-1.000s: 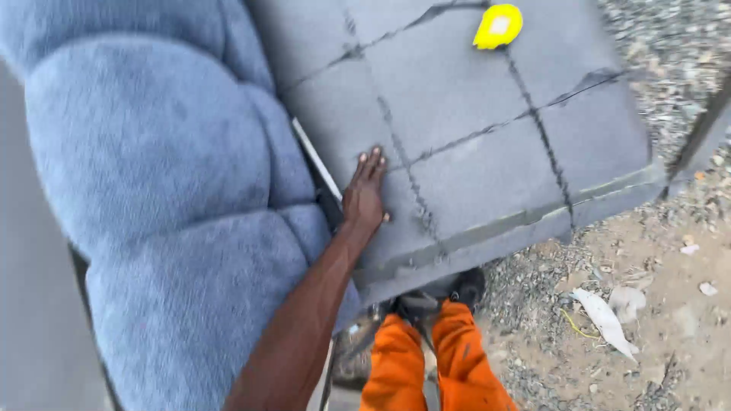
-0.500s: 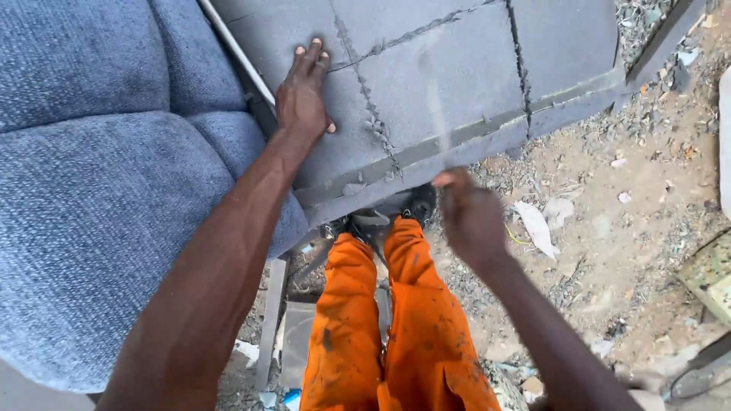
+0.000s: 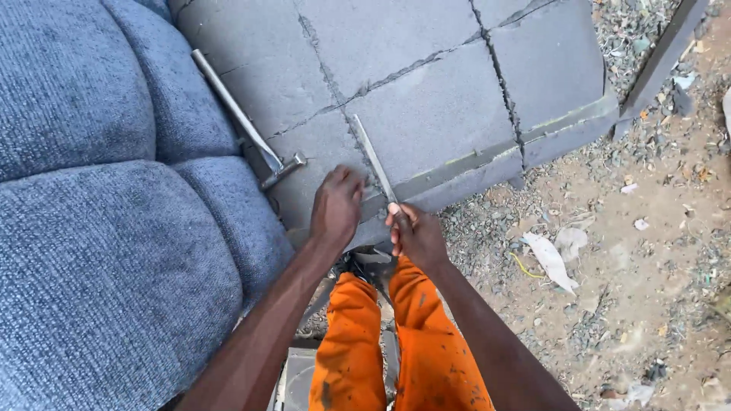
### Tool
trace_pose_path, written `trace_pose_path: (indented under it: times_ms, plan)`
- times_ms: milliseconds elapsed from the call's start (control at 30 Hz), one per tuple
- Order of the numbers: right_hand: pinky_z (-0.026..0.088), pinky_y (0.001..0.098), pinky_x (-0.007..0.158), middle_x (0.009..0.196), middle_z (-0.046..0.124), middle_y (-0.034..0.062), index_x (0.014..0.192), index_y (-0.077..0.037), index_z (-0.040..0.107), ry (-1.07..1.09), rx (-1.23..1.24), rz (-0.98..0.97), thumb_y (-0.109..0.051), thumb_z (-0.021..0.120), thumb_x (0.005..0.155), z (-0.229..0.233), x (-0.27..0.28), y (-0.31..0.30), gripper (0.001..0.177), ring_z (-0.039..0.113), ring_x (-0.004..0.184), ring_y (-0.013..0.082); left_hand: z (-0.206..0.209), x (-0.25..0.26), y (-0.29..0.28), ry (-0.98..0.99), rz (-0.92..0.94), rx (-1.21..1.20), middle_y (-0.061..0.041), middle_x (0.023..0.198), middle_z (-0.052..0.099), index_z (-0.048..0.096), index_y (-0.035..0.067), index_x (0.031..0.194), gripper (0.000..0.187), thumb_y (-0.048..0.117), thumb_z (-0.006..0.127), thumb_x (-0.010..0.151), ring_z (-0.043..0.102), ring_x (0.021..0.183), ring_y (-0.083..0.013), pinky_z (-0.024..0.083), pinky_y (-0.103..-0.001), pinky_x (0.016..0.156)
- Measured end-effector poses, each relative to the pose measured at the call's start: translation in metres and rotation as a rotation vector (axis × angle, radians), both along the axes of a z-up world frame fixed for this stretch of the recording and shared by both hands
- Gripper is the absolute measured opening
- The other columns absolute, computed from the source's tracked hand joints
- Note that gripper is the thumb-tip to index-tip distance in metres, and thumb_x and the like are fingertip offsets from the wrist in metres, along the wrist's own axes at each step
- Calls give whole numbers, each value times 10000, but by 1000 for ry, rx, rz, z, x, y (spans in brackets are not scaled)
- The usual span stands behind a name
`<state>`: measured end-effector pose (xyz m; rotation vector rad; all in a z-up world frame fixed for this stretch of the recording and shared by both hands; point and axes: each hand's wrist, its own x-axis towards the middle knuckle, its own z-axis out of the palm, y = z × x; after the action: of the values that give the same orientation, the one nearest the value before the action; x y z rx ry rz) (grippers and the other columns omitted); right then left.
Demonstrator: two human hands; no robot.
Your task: Cutting a large piece of upholstery foam with a long blade and then rolling it up.
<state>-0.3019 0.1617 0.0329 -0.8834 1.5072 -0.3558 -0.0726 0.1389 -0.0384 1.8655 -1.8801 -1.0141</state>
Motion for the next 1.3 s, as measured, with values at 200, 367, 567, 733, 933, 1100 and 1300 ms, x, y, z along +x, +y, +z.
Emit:
trace_pose_path:
  times_ms: [200,367,567,733,933,1100,1300]
  plan:
    - [753,430,527,653,794,192,1083,43,891,-127,195,73,-314,642,1298,66,-45,88,485,844,520,297,131,40,58,-3,44,-78,-270,1557,642,699,12,1558,534,274,765,1098,637,1436,-541,617,-626,1019]
    - [737,628,645,741,871,263,1216,-64,828,346,-316,390,-283,621,1305,86,-2,6,314,897,681,468,79,43,-52,-277,93,21,-195,1895,522,702,96,1716,1013,193,1115,796,484,1757,-527,601,-665,1308]
    - [748,623,809,935,905,202,1478,-103,661,805,-597,836,-250,662,1221,-4,63,-134,296,938,901,481,19,32,-140,-578,16,142,-130,2032,312,557,292,1873,1279,174,1138,740,365,1805,-603,687,-651,1175]
    - [777,516,771,952,928,73,1516,-91,749,1022,-503,1155,-264,567,1259,27,81,-122,359,965,886,376,66,61,-144,-496,-131,238,-180,2038,348,574,150,1903,1390,459,1231,718,344,1817,-631,752,-617,1181]
    - [722,575,629,740,865,204,1187,-89,835,845,-565,795,-323,555,1286,1,80,-102,377,916,712,460,48,64,-149,-511,-163,263,-186,2034,285,581,56,1877,1501,627,1227,649,326,1818,-612,712,-561,1287]
    - [726,470,628,792,851,140,1109,-121,822,905,-613,921,-319,567,1275,-40,91,-123,363,936,800,394,49,66,-148,-447,-158,221,-202,2035,318,597,36,1863,1463,563,1231,655,366,1801,-636,675,-587,1337]
    - [730,634,674,814,854,238,1163,-86,805,761,-380,854,-373,553,1258,4,47,-54,394,923,829,537,35,71,-140,-430,-154,189,-218,2026,348,593,24,1867,1409,536,1220,715,383,1799,-646,640,-610,1385]
